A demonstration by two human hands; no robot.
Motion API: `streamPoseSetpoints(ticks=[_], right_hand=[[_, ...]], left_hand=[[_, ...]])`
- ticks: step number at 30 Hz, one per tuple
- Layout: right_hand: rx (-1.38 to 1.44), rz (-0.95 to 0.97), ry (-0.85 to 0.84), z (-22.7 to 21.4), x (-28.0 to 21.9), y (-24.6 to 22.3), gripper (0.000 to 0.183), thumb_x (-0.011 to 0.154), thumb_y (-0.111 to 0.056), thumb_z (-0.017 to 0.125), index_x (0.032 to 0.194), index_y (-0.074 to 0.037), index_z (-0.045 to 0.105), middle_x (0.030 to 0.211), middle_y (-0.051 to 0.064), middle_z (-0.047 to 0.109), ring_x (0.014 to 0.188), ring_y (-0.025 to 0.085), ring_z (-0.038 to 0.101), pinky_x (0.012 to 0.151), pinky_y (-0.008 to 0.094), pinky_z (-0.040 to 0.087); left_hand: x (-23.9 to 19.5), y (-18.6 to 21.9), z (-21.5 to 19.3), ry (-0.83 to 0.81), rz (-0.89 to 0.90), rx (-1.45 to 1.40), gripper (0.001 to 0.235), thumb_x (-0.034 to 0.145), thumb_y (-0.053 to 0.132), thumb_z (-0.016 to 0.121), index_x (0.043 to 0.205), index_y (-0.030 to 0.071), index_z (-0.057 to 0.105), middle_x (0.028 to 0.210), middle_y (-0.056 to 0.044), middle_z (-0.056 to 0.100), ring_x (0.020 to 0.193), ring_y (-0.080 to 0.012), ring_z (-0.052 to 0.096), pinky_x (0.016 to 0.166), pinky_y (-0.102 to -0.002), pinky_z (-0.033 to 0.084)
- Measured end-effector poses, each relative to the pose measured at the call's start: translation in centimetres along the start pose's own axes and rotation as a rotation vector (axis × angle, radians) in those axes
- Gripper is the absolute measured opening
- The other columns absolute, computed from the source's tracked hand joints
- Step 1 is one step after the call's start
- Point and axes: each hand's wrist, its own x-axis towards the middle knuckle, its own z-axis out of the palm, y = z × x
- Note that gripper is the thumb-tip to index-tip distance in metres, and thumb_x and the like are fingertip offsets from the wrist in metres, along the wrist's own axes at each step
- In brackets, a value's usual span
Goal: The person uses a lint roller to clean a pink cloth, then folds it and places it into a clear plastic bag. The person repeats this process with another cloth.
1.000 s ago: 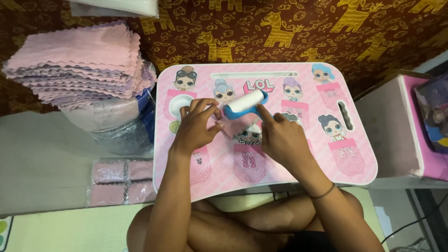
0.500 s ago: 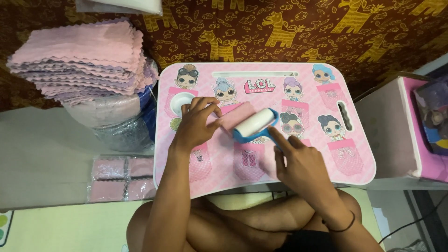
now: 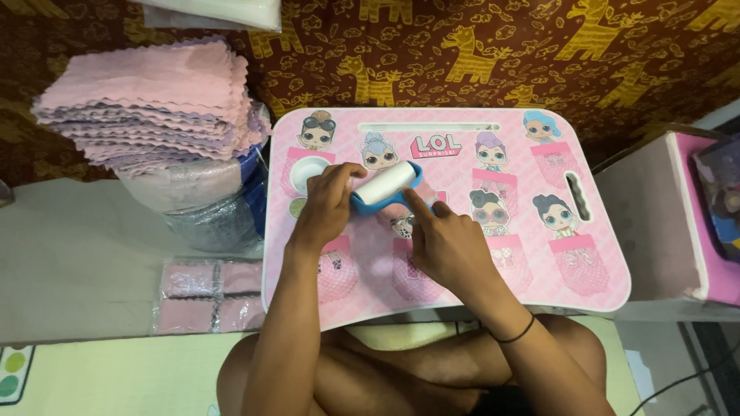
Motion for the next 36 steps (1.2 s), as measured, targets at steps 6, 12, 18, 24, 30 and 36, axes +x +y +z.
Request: streamPoseSetpoints(ticks=[6,12,18,24,30,36], right_hand=[[0.03,0.025,-0.035,-1.3,-2.1,-0.1,0.048,0.093,-0.02,0.05,0.141,-0.023,0.056,0.076,0.02,0.065,0.063,0.056,0.069,0.059,0.064,0.057],[-0.009,0.046,-0.022,-2.0,-6.2,1.4,0.052,0.09,-0.021,0.054,0.141,-0.027,0.059,0.074,0.017,0.066,0.058,0.051,0.07,0.058,0.061,0.059],[0.207,0.103,0.039,-1.2,-7.2,4.6,0.055,0.085,-0.02,0.063,0.14,-0.024,0.058,0.079,0.02,0.07,0.068,0.051,0.071,0.06,0.064,0.057],[0.424,0.201,-0.014,-0.4,-4.2,12.4,0.038,0.096,-0.034,0.064,0.13,-0.019,0.064,0.062,0.013,0.066,0.057,0.036,0.067,0.059,0.045,0.05],[0.341,0.054,0.108,-1.7,-0.6,16.7,0.038,0.102,-0.032,0.059,0.133,-0.009,0.062,0.092,0.027,0.068,0.092,0.052,0.064,0.082,0.058,0.048],[0.355,0.089,0.097,0.6,0.2,19.9,0.033,0.101,-0.032,0.061,0.132,-0.02,0.064,0.093,0.021,0.068,0.091,0.045,0.064,0.078,0.05,0.05]], left_hand=[[0.1,-1.0,0.5,-0.011,0.009,0.064,0.027,0.109,0.012,0.036,0.121,0.018,0.06,0.116,-0.002,0.068,0.124,-0.0216,0.058,0.105,-0.043,0.034],[0.1,-0.4,0.2,-0.061,0.05,0.153,0.033,0.091,0.03,0.075,0.12,0.021,0.063,0.12,0.002,0.064,0.123,-0.0228,0.054,0.102,-0.049,0.037],[0.1,-0.8,0.4,-0.078,0.033,0.177,0.032,0.089,0.029,0.077,0.117,0.023,0.064,0.119,0.006,0.062,0.123,-0.0193,0.053,0.102,-0.048,0.037],[0.1,-0.3,0.2,-0.074,0.007,0.165,0.025,0.09,0.024,0.075,0.113,0.021,0.066,0.117,0.005,0.063,0.122,-0.0192,0.055,0.102,-0.048,0.037],[0.2,-0.3,0.3,-0.07,-0.007,0.171,0.017,0.09,0.023,0.075,0.106,0.021,0.068,0.116,0.007,0.064,0.12,-0.0173,0.056,0.1,-0.046,0.037],[0.4,-0.4,0.4,-0.09,-0.042,0.157,0.01,0.093,0.025,0.071,0.102,0.022,0.069,0.117,0.007,0.063,0.124,-0.0161,0.053,0.103,-0.045,0.035]])
